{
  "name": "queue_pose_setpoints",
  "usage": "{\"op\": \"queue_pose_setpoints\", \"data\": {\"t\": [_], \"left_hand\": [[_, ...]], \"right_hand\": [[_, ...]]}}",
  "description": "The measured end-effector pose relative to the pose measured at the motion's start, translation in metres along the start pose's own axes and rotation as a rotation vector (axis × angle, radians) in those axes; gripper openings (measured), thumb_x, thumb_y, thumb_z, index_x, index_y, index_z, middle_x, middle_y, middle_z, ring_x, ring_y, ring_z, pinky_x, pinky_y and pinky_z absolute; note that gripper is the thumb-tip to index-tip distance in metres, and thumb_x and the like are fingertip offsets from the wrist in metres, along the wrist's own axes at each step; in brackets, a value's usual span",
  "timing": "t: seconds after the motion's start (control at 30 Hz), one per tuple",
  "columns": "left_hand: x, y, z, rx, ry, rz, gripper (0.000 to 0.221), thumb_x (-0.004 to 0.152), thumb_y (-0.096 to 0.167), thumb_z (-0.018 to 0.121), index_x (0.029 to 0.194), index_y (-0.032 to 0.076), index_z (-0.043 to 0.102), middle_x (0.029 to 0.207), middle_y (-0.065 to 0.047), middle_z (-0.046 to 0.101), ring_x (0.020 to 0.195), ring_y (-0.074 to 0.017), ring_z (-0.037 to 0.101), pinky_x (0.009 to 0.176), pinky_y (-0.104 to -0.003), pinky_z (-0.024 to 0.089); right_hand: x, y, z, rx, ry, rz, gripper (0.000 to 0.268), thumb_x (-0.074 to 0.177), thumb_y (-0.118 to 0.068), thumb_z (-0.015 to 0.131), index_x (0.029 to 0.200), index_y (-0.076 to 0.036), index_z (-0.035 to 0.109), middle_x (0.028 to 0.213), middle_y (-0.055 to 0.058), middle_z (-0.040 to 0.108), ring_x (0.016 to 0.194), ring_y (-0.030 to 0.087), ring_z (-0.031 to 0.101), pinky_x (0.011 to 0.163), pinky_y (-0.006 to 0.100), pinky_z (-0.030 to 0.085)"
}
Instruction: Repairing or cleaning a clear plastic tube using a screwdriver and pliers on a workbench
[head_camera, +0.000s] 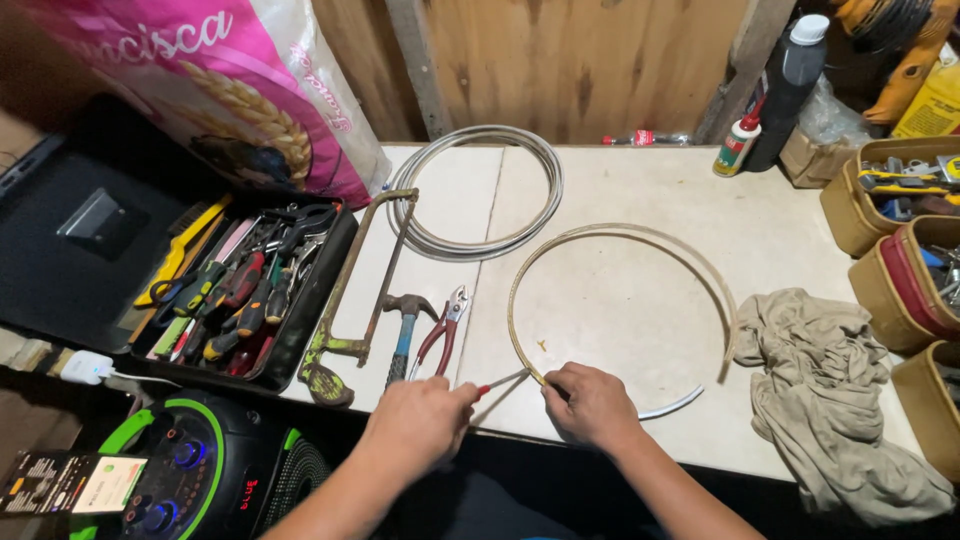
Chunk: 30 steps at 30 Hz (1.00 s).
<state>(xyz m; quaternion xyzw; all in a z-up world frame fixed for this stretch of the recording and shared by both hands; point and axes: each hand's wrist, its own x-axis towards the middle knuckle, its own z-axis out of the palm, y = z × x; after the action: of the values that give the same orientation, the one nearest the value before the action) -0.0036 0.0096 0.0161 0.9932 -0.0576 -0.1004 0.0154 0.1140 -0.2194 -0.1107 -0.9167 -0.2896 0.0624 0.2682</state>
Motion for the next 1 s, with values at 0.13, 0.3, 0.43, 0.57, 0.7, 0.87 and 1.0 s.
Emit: {"op": "queue_pose_setpoints", "data": {"t": [0.13,0.3,0.43,0.57,0.7,0.87,1.0], "left_hand": [[0.014,0.004,-0.011,0.091,-0.011,0.086,0.022,0.086,0.021,0.059,0.106,0.013,0.065,0.081,-0.016,0.069,0.068,-0.0448,0.069,0.054,-0.059,0.053],[0.023,0.021,-0.031,0.066,-0.002,0.108,0.021,0.087,0.015,0.054,0.101,0.009,0.068,0.073,-0.014,0.069,0.066,-0.0456,0.070,0.054,-0.059,0.056],[0.018,0.019,-0.047,-0.019,-0.124,-0.070,0.024,0.089,0.027,0.055,0.106,0.014,0.067,0.089,-0.016,0.073,0.084,-0.0435,0.070,0.069,-0.057,0.055],[0.012,0.014,-0.057,-0.200,-0.173,-0.265,0.026,0.096,0.038,0.057,0.106,0.017,0.067,0.097,-0.018,0.073,0.098,-0.0414,0.066,0.085,-0.054,0.051],[0.014,0.006,-0.057,-0.357,-0.151,-0.396,0.024,0.091,0.042,0.069,0.093,0.019,0.072,0.095,-0.012,0.076,0.098,-0.0358,0.067,0.083,-0.047,0.051],[0.021,-0.007,-0.063,-0.463,-0.184,-0.462,0.019,0.087,0.039,0.074,0.090,0.020,0.075,0.089,-0.004,0.078,0.092,-0.0243,0.070,0.078,-0.038,0.051],[0.023,-0.013,-0.063,-0.532,-0.174,-0.501,0.019,0.086,0.039,0.078,0.083,0.021,0.075,0.099,-0.001,0.077,0.095,-0.0214,0.070,0.079,-0.037,0.051]], "right_hand": [[0.000,-0.001,-0.001,0.006,0.002,0.013,0.026,0.089,-0.040,0.060,0.101,-0.027,0.079,0.092,-0.012,0.075,0.087,0.018,0.071,0.073,0.039,0.057],[-0.001,-0.003,0.001,-0.037,-0.010,0.047,0.027,0.089,-0.041,0.058,0.103,-0.029,0.078,0.094,-0.012,0.074,0.091,0.019,0.070,0.075,0.041,0.056],[-0.001,-0.010,-0.006,-0.028,0.001,0.071,0.025,0.090,-0.044,0.060,0.099,-0.030,0.079,0.094,-0.011,0.075,0.090,0.022,0.071,0.076,0.041,0.056],[0.001,-0.019,-0.015,-0.012,-0.086,0.143,0.027,0.091,-0.044,0.057,0.100,-0.030,0.079,0.097,-0.011,0.076,0.092,0.022,0.071,0.081,0.040,0.056],[0.003,-0.015,-0.014,-0.017,-0.094,0.128,0.030,0.091,-0.045,0.056,0.100,-0.028,0.079,0.099,-0.010,0.076,0.095,0.021,0.070,0.083,0.039,0.055],[0.001,-0.015,-0.015,0.002,-0.089,0.131,0.029,0.091,-0.043,0.057,0.102,-0.029,0.079,0.099,-0.011,0.076,0.094,0.022,0.070,0.083,0.040,0.055],[0.001,-0.019,-0.019,-0.012,-0.142,0.160,0.030,0.092,-0.045,0.054,0.103,-0.031,0.079,0.098,-0.011,0.075,0.097,0.021,0.069,0.083,0.039,0.055]]}}
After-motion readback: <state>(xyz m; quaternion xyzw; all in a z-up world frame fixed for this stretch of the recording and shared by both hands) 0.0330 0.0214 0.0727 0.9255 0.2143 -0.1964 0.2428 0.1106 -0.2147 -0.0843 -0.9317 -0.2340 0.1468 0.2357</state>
